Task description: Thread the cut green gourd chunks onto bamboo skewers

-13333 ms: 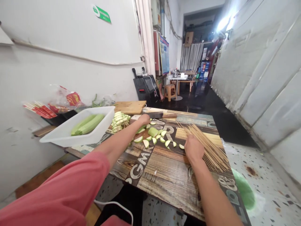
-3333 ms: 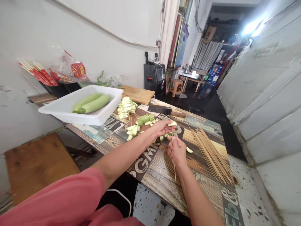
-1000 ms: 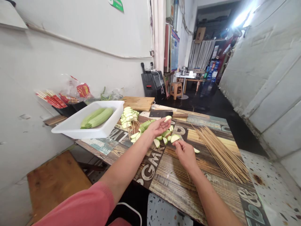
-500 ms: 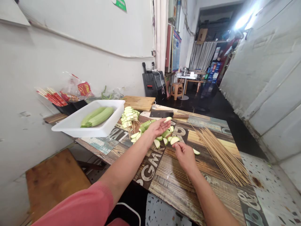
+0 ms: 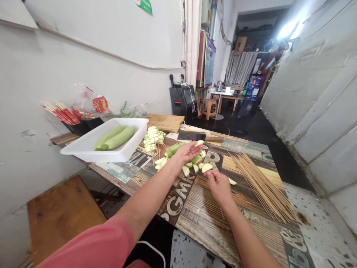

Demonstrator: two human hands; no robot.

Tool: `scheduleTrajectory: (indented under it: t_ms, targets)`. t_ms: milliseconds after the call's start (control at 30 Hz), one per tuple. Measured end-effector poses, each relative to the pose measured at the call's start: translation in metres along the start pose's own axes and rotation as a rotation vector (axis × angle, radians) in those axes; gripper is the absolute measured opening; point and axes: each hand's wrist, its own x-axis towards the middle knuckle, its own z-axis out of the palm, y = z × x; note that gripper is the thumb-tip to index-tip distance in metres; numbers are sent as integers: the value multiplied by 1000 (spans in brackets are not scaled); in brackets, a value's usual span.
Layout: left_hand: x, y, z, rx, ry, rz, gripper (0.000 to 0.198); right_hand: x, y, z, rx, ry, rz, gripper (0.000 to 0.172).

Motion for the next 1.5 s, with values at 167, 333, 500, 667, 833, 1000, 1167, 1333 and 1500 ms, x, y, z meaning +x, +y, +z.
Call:
scheduleTrajectory:
  t_ms: [167,333,500,667,833,1000,1167,1333,1500]
  targets:
    - [2,0,-2,7,-15,5,4,0,0,0,-16,-5,13,33]
    - [2,0,-2,2,4,9,3,0,-2,0,-13,0,18,34]
    - [3,-1,-2,3,12,15,3,-1,-2,0,-12,9,15,35]
    - [5,-1,-3,-6,5,17,3,-1,-2,-1,-12,-9,3,36]
    - [6,-1,-3,-12,2,20,3,-2,-4,0,9,-3,22,36]
    - [4,-1,-1,-9,1,11,3,-4,-9,1,29,8,41,35]
    - [1,-1,0,24,1,35,2,-6,-14,1,65,12,72,37]
    - [2,-3,-2,80,-9,65,4,-7,-19,2,151,3,133,37]
    - [1,-5,-1,114,-26,78,6,-8,-22,2,230,-29,224,35]
